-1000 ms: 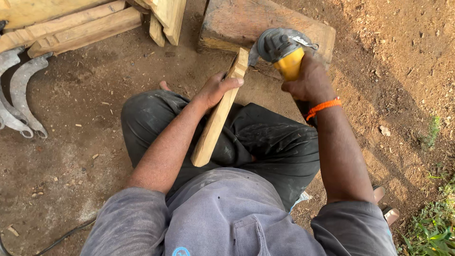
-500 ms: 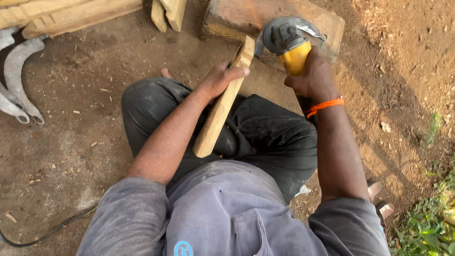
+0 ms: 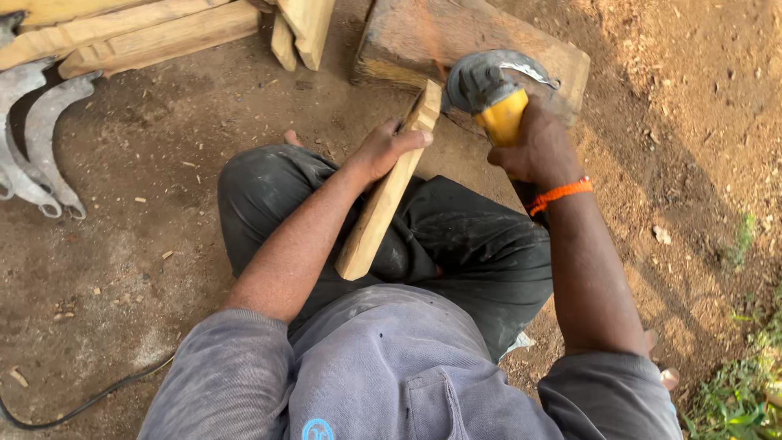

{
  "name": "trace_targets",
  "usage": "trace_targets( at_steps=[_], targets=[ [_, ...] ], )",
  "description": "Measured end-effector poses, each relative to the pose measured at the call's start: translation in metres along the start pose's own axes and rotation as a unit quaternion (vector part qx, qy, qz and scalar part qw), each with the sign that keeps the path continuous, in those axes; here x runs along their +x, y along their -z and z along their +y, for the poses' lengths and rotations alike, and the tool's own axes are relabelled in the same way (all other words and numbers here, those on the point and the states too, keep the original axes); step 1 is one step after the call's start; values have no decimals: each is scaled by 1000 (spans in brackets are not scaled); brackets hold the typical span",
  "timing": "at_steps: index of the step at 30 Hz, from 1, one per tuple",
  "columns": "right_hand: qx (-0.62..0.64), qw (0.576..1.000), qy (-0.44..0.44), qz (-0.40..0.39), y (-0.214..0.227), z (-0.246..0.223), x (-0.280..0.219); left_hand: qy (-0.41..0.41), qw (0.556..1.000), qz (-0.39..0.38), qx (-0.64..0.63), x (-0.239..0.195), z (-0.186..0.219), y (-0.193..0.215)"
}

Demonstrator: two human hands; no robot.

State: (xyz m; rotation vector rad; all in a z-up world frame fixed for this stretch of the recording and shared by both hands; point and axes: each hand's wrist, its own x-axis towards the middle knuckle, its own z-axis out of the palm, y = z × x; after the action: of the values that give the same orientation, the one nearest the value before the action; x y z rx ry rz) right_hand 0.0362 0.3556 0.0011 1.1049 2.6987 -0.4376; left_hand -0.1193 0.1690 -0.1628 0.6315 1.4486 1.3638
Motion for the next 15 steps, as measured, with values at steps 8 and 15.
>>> trace_targets(
  at_steps=[8, 15],
  targets=[
    [9, 998, -67, 3, 2, 20, 13, -16, 1000, -14, -19, -1, -1, -5],
    [0, 998, 42, 39, -17, 27, 19, 4, 1000, 8, -20, -4, -5, -3]
  ],
)
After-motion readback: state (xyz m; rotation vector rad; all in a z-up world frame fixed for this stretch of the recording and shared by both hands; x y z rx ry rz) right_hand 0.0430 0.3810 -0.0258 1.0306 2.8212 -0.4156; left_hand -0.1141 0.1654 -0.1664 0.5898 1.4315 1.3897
